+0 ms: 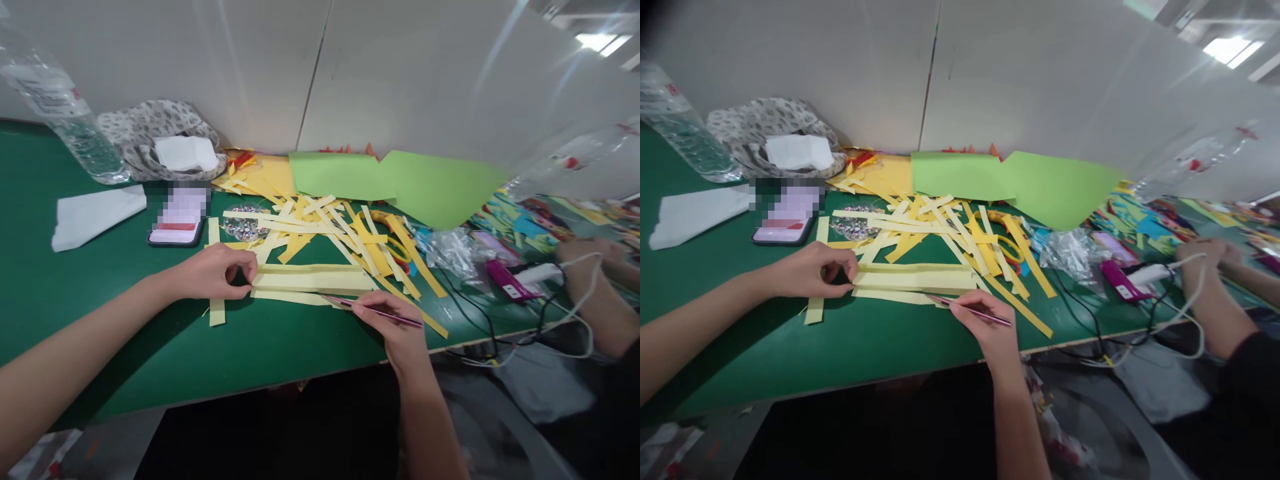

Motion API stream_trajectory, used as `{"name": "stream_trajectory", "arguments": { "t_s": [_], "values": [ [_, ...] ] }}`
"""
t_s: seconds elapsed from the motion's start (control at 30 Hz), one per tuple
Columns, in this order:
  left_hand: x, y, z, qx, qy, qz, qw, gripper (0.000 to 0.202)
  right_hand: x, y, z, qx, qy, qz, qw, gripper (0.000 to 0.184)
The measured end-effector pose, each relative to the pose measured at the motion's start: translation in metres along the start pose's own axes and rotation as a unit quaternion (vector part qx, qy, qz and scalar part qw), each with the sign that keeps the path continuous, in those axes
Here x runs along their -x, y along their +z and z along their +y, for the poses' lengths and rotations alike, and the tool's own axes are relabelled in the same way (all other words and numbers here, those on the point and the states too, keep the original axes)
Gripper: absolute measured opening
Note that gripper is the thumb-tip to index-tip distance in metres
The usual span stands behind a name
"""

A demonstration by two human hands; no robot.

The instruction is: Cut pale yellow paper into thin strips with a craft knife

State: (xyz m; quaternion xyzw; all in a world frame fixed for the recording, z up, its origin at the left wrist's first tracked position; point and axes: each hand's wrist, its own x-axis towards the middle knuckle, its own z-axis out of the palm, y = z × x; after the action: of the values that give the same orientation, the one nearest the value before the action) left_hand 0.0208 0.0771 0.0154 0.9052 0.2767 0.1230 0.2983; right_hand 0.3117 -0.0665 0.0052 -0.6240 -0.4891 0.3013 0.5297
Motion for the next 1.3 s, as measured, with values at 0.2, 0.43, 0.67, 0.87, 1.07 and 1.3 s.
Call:
{"name": "stream_trajectory", "arguments": {
  "t_s": [0.2,0.43,0.67,0.87,1.07,1.3],
  "values": [
    [0.0,0.001,0.0,0.004,-0.003,0.003,1.0,0.007,0.006,-0.013,0.004,-0.002,-0.022,0.018,1.0,0.007],
    [-0.001,0.0,0.0,0.006,0.005,0.004,1.0,0.008,0.016,0.027,-0.018,0.001,-0.1,-0.018,0.995,0.008],
    [-0.001,0.0,0.002,0.003,0.007,0.01,1.0,0.008,0.016,0.077,-0.031,0.011,-0.113,-0.078,0.99,0.007],
    [0.0,0.0,0.0,0.0,0.004,0.011,1.0,0.008,0.013,0.081,-0.033,0.035,-0.123,-0.074,0.989,0.008],
    [-0.001,-0.001,0.002,0.001,0.002,0.005,1.0,0.007,0.011,0.063,-0.026,0.055,-0.119,-0.071,0.989,0.007],
    [0.0,-0.001,0.0,0.009,0.011,0.004,1.0,0.007,0.013,0.048,-0.022,0.059,-0.118,-0.049,0.99,0.007]
  ]
}}
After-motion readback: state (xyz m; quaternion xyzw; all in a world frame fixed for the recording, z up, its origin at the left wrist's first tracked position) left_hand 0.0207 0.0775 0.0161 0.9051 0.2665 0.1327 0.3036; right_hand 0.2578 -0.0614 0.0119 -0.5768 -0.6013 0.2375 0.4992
